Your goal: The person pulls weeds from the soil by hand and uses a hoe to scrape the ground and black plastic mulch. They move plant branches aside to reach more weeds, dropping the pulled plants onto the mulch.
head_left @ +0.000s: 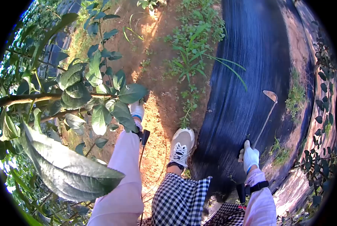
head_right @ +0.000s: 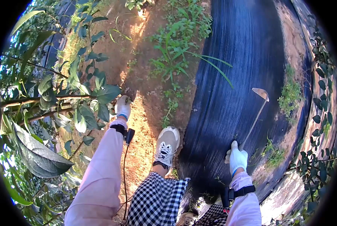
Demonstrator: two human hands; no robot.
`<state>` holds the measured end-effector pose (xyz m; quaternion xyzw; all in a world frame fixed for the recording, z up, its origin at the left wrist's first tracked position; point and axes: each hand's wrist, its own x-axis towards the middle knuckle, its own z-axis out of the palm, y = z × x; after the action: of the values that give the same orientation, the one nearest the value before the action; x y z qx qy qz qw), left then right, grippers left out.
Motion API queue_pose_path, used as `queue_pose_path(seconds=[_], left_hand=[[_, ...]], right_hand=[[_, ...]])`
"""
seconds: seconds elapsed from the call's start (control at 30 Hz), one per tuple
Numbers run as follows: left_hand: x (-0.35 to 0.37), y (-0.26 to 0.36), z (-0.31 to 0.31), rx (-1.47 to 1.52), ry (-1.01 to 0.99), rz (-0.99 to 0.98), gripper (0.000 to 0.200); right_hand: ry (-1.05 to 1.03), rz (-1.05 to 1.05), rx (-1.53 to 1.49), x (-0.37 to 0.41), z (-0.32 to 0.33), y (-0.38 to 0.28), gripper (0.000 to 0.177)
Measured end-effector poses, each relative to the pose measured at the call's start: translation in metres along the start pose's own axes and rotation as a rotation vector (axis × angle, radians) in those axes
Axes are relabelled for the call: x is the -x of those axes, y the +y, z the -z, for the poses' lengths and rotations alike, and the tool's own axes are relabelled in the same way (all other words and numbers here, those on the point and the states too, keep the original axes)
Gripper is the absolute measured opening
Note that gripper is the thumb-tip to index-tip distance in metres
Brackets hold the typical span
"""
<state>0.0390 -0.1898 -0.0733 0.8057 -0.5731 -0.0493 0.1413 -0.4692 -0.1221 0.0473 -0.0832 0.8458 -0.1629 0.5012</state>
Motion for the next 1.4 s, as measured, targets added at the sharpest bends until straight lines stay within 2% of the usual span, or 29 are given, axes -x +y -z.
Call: queue_pose_path(seconds=[0.07, 0.1, 0.17, 0.2, 0.23, 0.3, 0.33, 0.37, 0.43, 0.53, 0.57, 0.6, 0.7, 0.77, 0.8, 0.83, 0.9, 0.93, 1.03, 1.07, 1.17, 1.2, 1.3, 1.33, 1.4], left_hand=[[-0.002, -0.02, -0.006, 0.117, -0.107, -0.025, 0.021], [0.005, -0.011, 0.003, 0.284, 0.001, -0.036, 0.019], [0.03, -0.019, 0.011, 0.429, 0.04, 0.256, 0.021], [0.039, -0.024, 0.015, 0.227, 0.102, 0.131, 0.025], [0.047, -0.019, 0.023, 0.245, -0.015, 0.223, 0.026], [0.047, 0.018, 0.037, 0.288, -0.152, 0.212, 0.025], [0.041, 0.037, 0.035, 0.172, -0.12, 0.047, 0.022], [0.035, 0.03, 0.017, 0.085, -0.123, -0.052, 0.019], [0.024, 0.031, 0.004, 0.057, -0.099, 0.033, 0.017], [-0.005, 0.032, 0.004, 0.353, -0.055, 0.212, 0.02], [-0.01, 0.035, 0.007, 0.306, -0.038, 0.352, 0.026], [-0.017, 0.016, -0.008, -0.27, 0.278, 0.004, 0.029], [-0.047, -0.013, -0.039, -0.247, 0.29, 0.042, 0.028], [-0.06, -0.018, -0.032, 0.161, -0.048, 0.213, 0.025], [-0.061, -0.012, -0.041, 0.478, -0.041, 0.191, 0.02], [-0.062, 0.027, -0.014, 0.444, -0.182, 0.311, 0.022], [-0.052, 0.052, -0.009, 0.193, 0.047, 0.149, 0.028], [-0.054, 0.057, -0.008, 0.324, 0.056, 0.274, 0.034], [-0.071, 0.086, 0.001, 0.007, 0.099, 0.32, 0.037], [-0.077, 0.072, -0.009, 0.024, 0.06, 0.214, 0.036], [-0.095, 0.048, -0.02, 0.135, -0.032, 0.226, 0.035], [-0.098, 0.054, -0.02, 0.386, 0.066, 0.371, 0.032], [-0.117, 0.064, -0.018, 0.298, 0.169, 0.372, 0.031], [-0.123, 0.081, -0.011, 0.262, 0.199, 0.251, 0.031], [-0.138, 0.082, -0.017, 0.065, 0.061, 0.228, 0.031]], right_hand=[[-0.012, 0.006, -0.003, -0.003, 0.0, -0.002, 0.04], [-0.019, 0.005, -0.007, -0.005, 0.0, 0.001, 0.04], [-0.022, -0.003, -0.01, -0.004, 0.002, 0.004, 0.04], [-0.021, -0.002, -0.01, -0.002, 0.001, 0.001, 0.041], [-0.02, 0.0, -0.008, -0.001, 0.001, -0.001, 0.042], [-0.016, -0.001, -0.02, -0.002, 0.0, -0.002, 0.041], [-0.014, -0.004, -0.02, -0.002, 0.0, 0.0, 0.041], [-0.019, -0.013, -0.017, -0.002, 0.001, 0.002, 0.041], [-0.032, -0.023, -0.015, -0.004, 0.002, 0.001, 0.04], [-0.022, -0.029, -0.015, -0.004, 0.001, 0.001, 0.04], [-0.026, -0.041, -0.02, -0.002, 0.001, 0.002, 0.04], [-0.029, -0.045, -0.026, -0.001, 0.001, 0.0, 0.039], [-0.03, -0.049, -0.042, -0.001, 0.001, -0.004, 0.039], [-0.035, -0.052, -0.031, -0.001, 0.003, -0.003, 0.039], [-0.037, -0.054, -0.022, -0.002, 0.004, -0.003, 0.039], [-0.039, -0.058, -0.017, -0.004, 0.004, -0.002, 0.039], [-0.047, -0.069, -0.039, -0.004, 0.005, -0.002, 0.039], [-0.047, -0.074, -0.031, -0.006, 0.006, -0.002, 0.039], [-0.053, -0.07, -0.038, -0.009, 0.007, -0.001, 0.038], [-0.062, -0.075, -0.051, -0.009, 0.008, -0.001, 0.038], [-0.032, -0.073, -0.054, -0.007, 0.006, -0.002, 0.037], [-0.032, -0.075, -0.059, -0.009, 0.006, -0.001, 0.037], [-0.038, -0.083, -0.051, -0.009, 0.006, -0.002, 0.037], [-0.039, -0.083, -0.046, -0.009, 0.007, -0.002, 0.037], [-0.05, -0.08, -0.047, -0.012, 0.008, 0.001, 0.036]])
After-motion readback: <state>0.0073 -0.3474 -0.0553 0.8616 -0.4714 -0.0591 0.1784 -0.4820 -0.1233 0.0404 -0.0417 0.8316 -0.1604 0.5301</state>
